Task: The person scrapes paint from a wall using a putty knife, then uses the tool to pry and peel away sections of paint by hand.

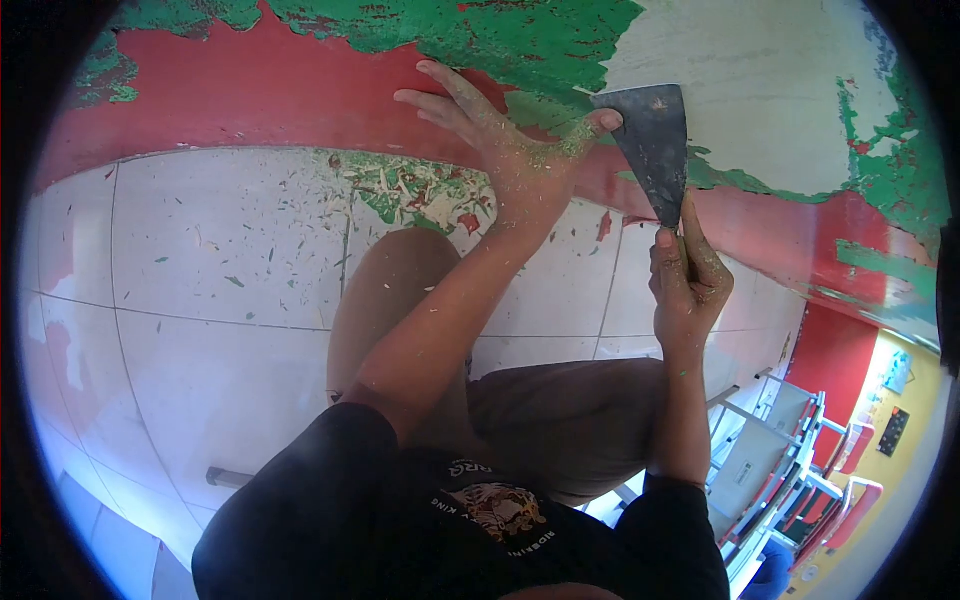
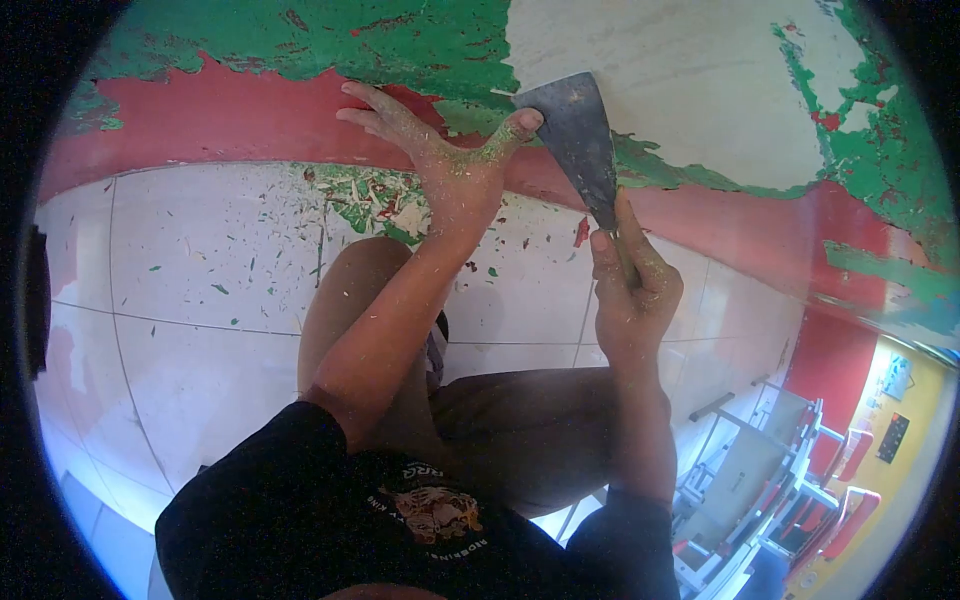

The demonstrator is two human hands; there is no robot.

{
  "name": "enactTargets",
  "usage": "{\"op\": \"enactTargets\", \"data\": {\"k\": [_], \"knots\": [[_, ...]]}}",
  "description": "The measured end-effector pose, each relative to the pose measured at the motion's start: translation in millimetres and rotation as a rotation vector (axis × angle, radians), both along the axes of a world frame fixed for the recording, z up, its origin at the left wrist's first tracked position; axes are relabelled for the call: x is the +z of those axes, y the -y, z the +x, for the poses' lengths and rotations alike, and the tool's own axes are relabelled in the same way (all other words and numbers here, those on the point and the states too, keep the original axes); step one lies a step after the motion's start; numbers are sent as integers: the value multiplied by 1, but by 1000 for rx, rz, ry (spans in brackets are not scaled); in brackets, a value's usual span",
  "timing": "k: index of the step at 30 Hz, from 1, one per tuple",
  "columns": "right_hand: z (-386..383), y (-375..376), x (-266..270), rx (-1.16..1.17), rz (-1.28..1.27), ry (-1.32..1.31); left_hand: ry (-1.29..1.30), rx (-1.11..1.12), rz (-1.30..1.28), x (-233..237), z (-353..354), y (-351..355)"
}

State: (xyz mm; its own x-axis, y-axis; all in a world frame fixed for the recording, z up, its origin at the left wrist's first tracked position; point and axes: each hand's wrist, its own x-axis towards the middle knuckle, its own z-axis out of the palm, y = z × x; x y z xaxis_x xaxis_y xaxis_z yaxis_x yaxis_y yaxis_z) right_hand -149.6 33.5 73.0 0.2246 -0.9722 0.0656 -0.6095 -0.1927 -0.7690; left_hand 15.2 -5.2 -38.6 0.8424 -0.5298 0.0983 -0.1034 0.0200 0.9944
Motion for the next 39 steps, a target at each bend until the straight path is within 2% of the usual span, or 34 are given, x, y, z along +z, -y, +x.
{"op": "enactTargets", "data": {"k": [3, 6, 9, 11, 12, 14, 15, 17, 18, 20, 24, 39], "knots": [[4, -3, 2, -63, 57, 14, 31, 39, -85, -6, -2, 5], [11, -2, 4, -63, -29, -15, 66, 63, -81, -5, -2, 5], [16, 1, 16, -57, -62, -125, -26, 22, -82, 3, -1, 1], [23, 8, 15, 170, -104, -82, -157, 10, -172, 9, 0, -3], [35, 11, 6, 380, -308, -200, -145, -8, -173, 6, -1, -7], [49, 9, 8, 408, -325, -149, -268, -46, -268, -2, 8, -7], [48, 11, 14, 406, -344, -138, -208, -60, -100, 7, 8, -13], [33, 11, 29, 303, -121, -176, -217, -53, -123, 13, 6, -12], [26, 9, 30, 323, -130, -179, -232, -42, -133, 14, 6, -10], [7, 4, 18, 117, -28, -133, -187, -7, -106, 15, 4, -4], [-8, -2, 8, 39, -33, -67, -73, 49, -48, 10, 0, 5], [-8, 8, 5, 102, -62, -34, -63, 17, -56, 2, 0, 3]]}}
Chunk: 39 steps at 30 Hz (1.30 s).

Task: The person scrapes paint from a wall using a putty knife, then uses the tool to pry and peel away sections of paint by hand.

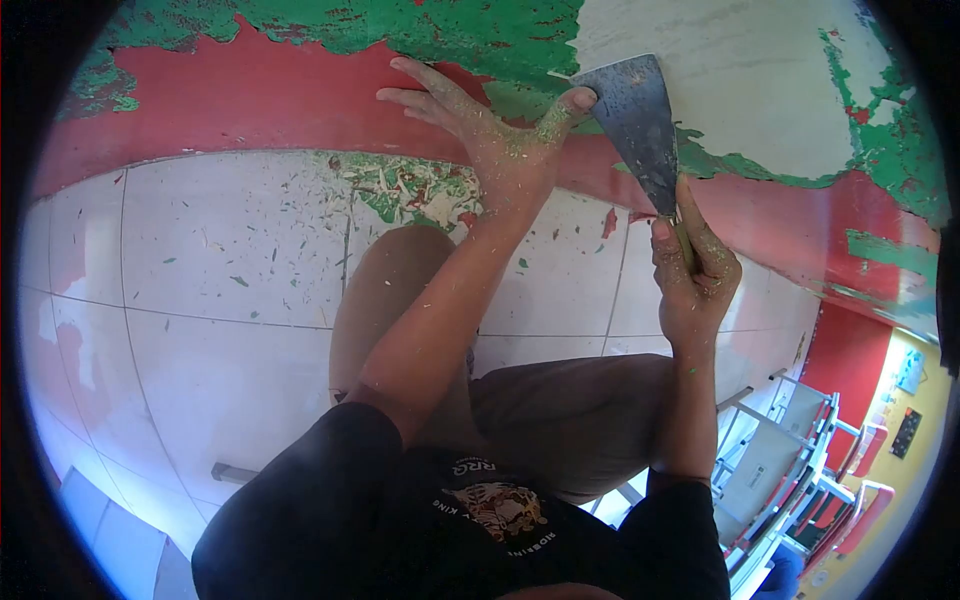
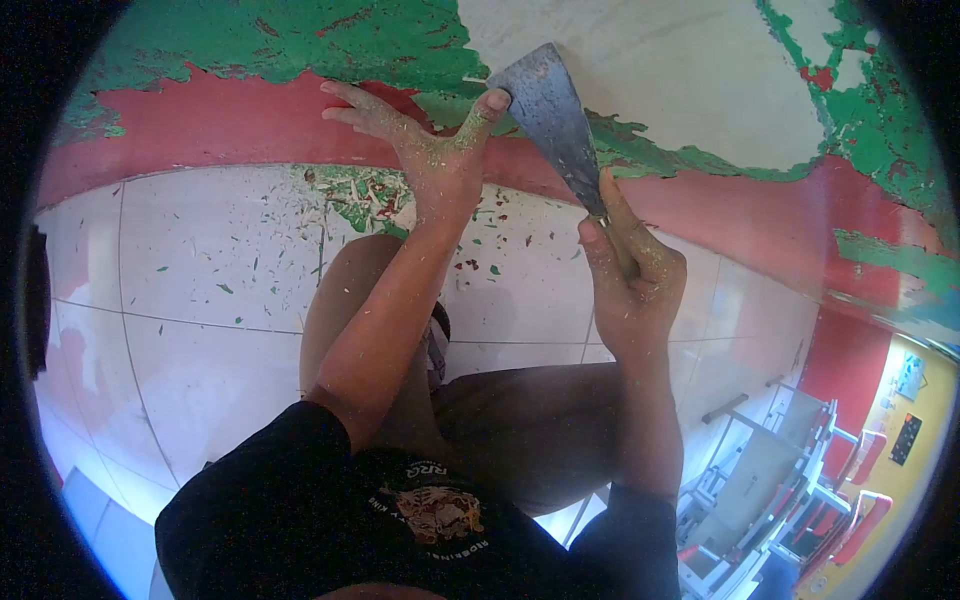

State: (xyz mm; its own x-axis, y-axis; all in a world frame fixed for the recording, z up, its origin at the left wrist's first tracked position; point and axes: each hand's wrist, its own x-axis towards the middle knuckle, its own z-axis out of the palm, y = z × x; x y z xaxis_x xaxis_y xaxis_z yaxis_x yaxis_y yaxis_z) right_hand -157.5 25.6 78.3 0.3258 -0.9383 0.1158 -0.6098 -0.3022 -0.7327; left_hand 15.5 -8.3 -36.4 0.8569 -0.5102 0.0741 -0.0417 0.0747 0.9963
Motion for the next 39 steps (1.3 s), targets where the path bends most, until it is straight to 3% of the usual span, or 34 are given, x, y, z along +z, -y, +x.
{"op": "enactTargets", "data": {"k": [7, 19, 22, 24, 25, 27, 30, 37, 39], "knots": [[8, -7, -5, -109, 93, 61, 26, 21, -9, -4, -1, 2], [27, -11, 15, -128, -92, -100, 18, 19, 17, 4, -1, 0], [31, -11, 27, -104, -121, -131, -43, -3, -68, 6, -1, 0], [29, -12, 38, 104, -249, -277, -21, 24, -36, 5, -1, -2], [24, -11, 41, 87, -254, -269, -11, 8, -42, 8, -3, -5], [22, -6, 45, 85, 6, -138, -106, -22, -54, 14, -1, -9], [15, -8, 21, 115, -82, 26, -92, -30, -34, 11, 2, -7], [23, -2, 23, 59, -13, -42, -26, -6, 19, 1, 1, -5], [41, 2, 26, 201, 26, -65, -7, 43, -42, -7, 0, 0]]}}
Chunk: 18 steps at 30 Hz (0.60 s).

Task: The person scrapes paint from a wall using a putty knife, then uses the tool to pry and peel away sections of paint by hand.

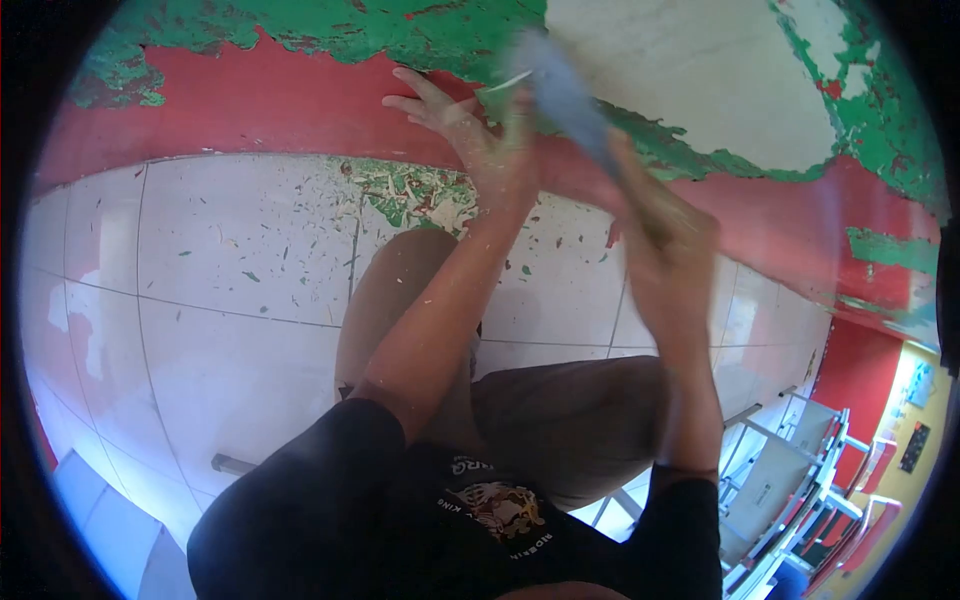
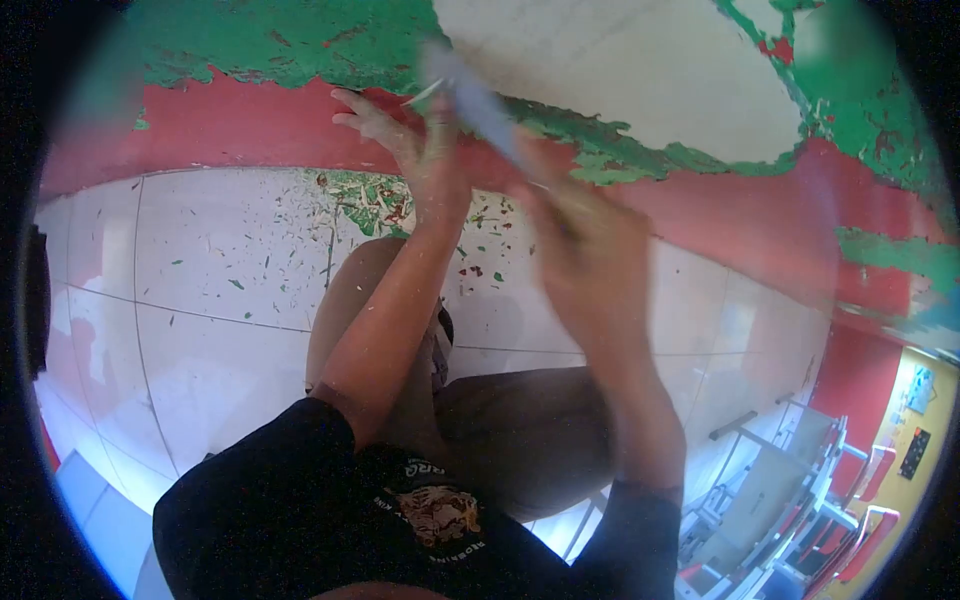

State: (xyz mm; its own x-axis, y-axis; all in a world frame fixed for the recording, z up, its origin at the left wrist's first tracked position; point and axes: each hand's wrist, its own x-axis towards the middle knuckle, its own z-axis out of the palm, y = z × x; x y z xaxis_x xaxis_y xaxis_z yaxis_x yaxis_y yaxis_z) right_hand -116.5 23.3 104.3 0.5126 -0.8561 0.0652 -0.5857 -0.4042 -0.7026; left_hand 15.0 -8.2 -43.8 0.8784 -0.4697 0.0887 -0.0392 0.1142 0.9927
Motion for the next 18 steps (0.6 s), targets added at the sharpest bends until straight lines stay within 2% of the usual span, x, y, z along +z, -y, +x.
{"op": "enactTargets", "data": {"k": [1, 3, 4, 6, 8, 10, 13, 15, 17, 18], "knots": [[10, -5, -6, -30, 13, 6, 6, -30, 13, 0, -6, -6], [35, -8, -12, 189, -172, -109, -348, -13, -487, 10, -8, -14], [36, -9, -11, 174, -185, -94, -335, -32, -496, 7, -8, -24], [38, -10, -16, 250, -163, 55, -548, -129, -408, -24, -12, -49], [38, -19, -10, 274, -164, 20, -502, -154, -405, -44, -12, -63], [30, -30, -6, 264, -168, -12, -457, -210, -394, -44, -4, -65], [14, -44, 5, 265, -141, -38, -562, -200, -419, -33, 12, -69], [4, -58, 17, 276, -201, 31, -598, -356, -211, -36, 36, -92], [-2, -71, 41, 273, -250, 68, -351, -653, 39, -72, 78, -123], [-6, -78, 53, 270, -272, 90, -265, -860, 108, -73, 106, -135]]}}
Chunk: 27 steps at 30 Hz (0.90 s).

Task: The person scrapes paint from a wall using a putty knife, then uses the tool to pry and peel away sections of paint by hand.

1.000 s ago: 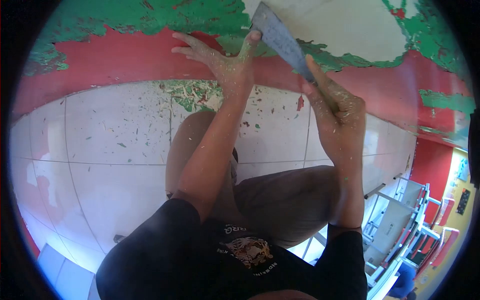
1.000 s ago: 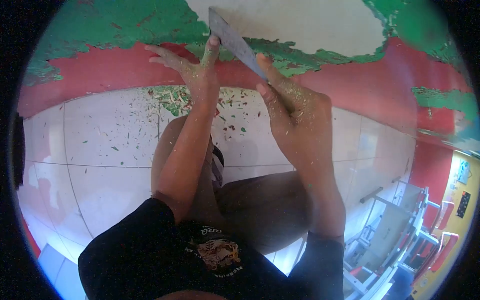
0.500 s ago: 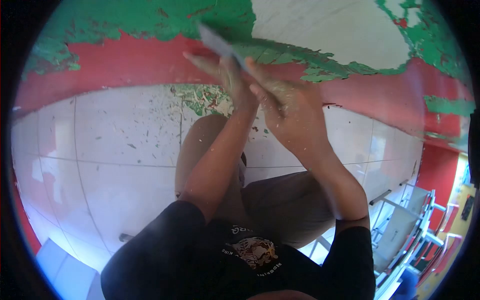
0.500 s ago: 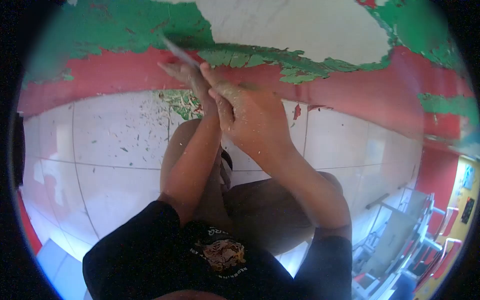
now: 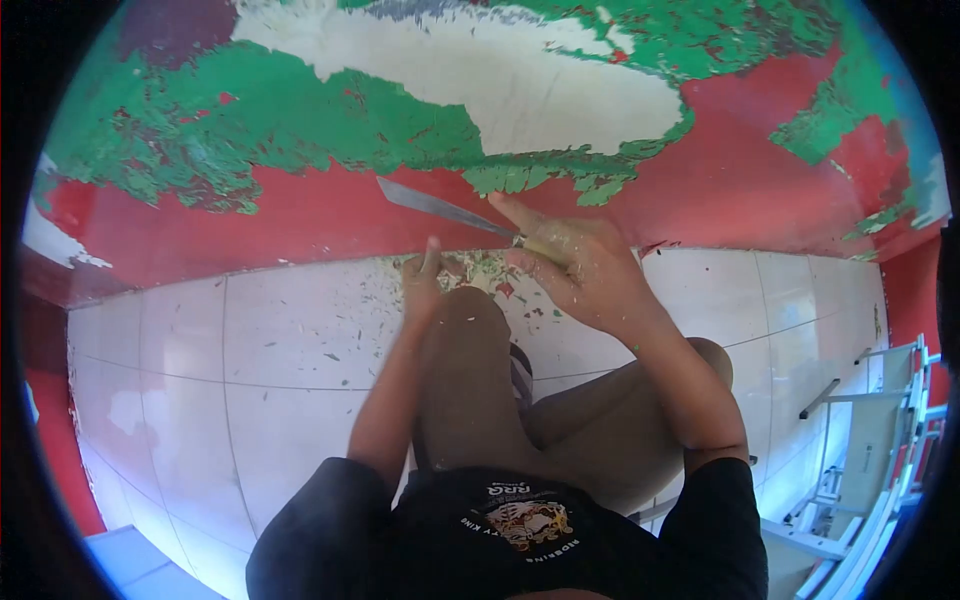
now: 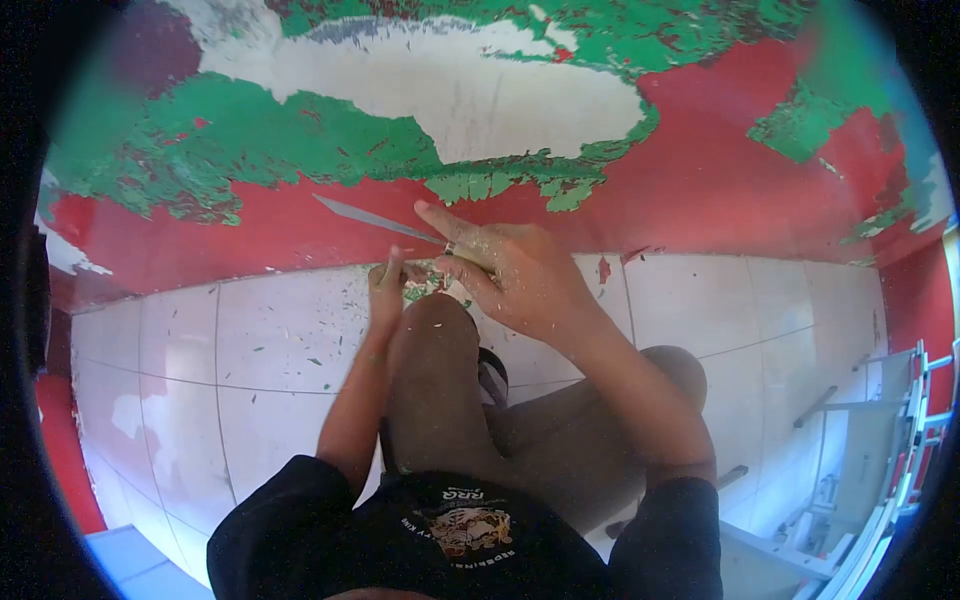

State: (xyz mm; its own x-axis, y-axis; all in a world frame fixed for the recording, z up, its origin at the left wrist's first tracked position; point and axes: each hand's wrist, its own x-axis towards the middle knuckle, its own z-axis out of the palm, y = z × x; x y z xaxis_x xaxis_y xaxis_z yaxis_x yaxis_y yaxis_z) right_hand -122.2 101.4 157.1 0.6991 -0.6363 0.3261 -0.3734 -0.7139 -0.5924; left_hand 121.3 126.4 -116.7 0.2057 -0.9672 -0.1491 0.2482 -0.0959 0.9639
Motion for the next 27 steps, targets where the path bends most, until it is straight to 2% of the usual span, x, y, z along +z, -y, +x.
{"op": "enactTargets", "data": {"k": [1, 2, 3, 4, 5, 6, 8, 9, 10, 12, 13, 14, 16, 17, 18, 19, 20, 21, 23, 25, 26, 27], "knots": [[-3, -7, 9, -7, -17, 18, 92, -216, 8, 3, 25, -12], [-7, -13, 17, -27, 15, 21, -538, -264, 38, 38, 34, -45], [-12, -20, 23, -45, 52, 21, -811, -396, 156, 49, 61, -64], [-17, -24, 20, -50, 43, 34, 143, -630, 364, 16, 93, -73], [-25, -25, 10, -71, 107, -39, 1129, -758, 521, -56, 134, -76], [-32, -21, -1, -94, 166, -111, 1905, -817, 495, -169, 191, -108], [-56, -10, -29, -129, 197, -268, 1494, -1279, 386, -116, 238, -122], [-68, -2, -38, -202, 190, -437, 1505, -1275, 380, -89, 235, -119], [-79, 5, -48, -274, 192, -605, 1644, -1216, 468, -60, 226, -118], [-95, 26, -72, -326, 259, -623, 1912, -1098, 675, -6, 206, -133], [-100, 32, -83, -381, 301, -662, 2036, -1022, 770, 7, 193, -140], [-103, 31, -92, -380, 297, -665, 2033, -1017, 769, 12, 178, -146], [-106, 35, -98, -354, 227, -261, 1367, -842, 203, 24, 151, -139], [-103, 32, -83, -348, 211, -252, 1090, -476, 150, 22, 128, -130], [-96, 21, -62, -359, 328, -208, 803, -129, 101, 21, 102, -123], [-88, 10, -53, -368, 452, -162, 1374, -547, 181, 43, 69, -116], [-87, 6, -57, -359, 454, -162, 1907, -996, 266, 62, 44, -110], [-88, 8, -58, -342, 433, -151, 2080, -1084, -569, 47, 57, -102], [-92, 18, -67, -309, 407, -150, 1495, -325, 43, 54, 78, -73], [-99, 27, -89, -292, 338, -204, 719, 564, 153, -26, 149, -20], [-103, 27, -94, -285, 342, -205, 720, 569, 160, -15, 140, -28], [-106, 28, -98, -282, 355, -158, 1206, 407, -135, 12, 118, -38]]}}
